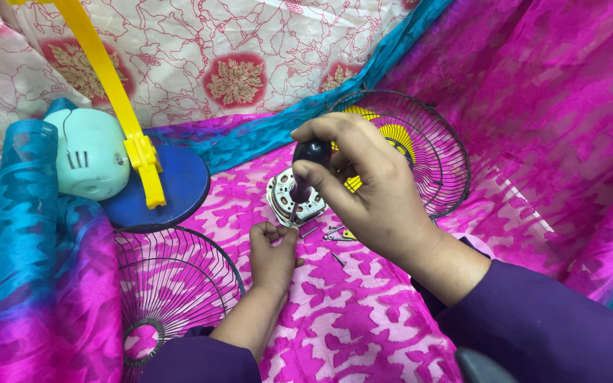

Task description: The person reassembles an electric fan motor by hand, aligning the stator and rotor, and then uses a screwdriver to tighten screws into the motor housing.

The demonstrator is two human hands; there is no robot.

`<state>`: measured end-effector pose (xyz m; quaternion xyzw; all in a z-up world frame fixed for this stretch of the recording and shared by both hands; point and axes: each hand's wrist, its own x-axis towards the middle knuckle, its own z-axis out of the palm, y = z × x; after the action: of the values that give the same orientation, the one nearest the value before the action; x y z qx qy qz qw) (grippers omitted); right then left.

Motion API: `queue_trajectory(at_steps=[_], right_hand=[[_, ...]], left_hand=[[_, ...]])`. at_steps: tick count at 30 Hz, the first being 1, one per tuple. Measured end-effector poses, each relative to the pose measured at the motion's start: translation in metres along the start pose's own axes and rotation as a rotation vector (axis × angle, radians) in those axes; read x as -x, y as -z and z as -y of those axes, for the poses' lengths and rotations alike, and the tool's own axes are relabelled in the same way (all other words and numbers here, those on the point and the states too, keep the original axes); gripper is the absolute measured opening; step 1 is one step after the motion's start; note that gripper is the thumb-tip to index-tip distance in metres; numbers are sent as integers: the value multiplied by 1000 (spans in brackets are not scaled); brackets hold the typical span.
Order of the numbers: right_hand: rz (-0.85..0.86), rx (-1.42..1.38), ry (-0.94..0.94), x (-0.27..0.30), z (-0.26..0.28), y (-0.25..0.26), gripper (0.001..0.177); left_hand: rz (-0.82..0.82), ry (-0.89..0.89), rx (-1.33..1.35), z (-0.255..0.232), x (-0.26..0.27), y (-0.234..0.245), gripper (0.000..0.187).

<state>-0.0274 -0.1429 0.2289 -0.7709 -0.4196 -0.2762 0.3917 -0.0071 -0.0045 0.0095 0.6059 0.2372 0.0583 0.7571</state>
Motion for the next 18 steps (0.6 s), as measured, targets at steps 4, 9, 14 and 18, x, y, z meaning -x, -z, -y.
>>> queue_trajectory(at_steps=[4, 9, 14, 18], right_hand=[[-18, -132, -283, 10, -9, 3, 27], [-62, -325, -516, 22, -21, 17, 26], [52, -411, -553, 39, -29, 37, 23], [254, -359, -701, 51, -39, 58, 21]], left_hand=[[-4, 28, 22, -3, 4, -1, 44], [40, 47, 65, -2, 1, 0, 46], [87, 46, 72, 2, -4, 0, 37], [109, 65, 98, 2, -4, 2, 32]])
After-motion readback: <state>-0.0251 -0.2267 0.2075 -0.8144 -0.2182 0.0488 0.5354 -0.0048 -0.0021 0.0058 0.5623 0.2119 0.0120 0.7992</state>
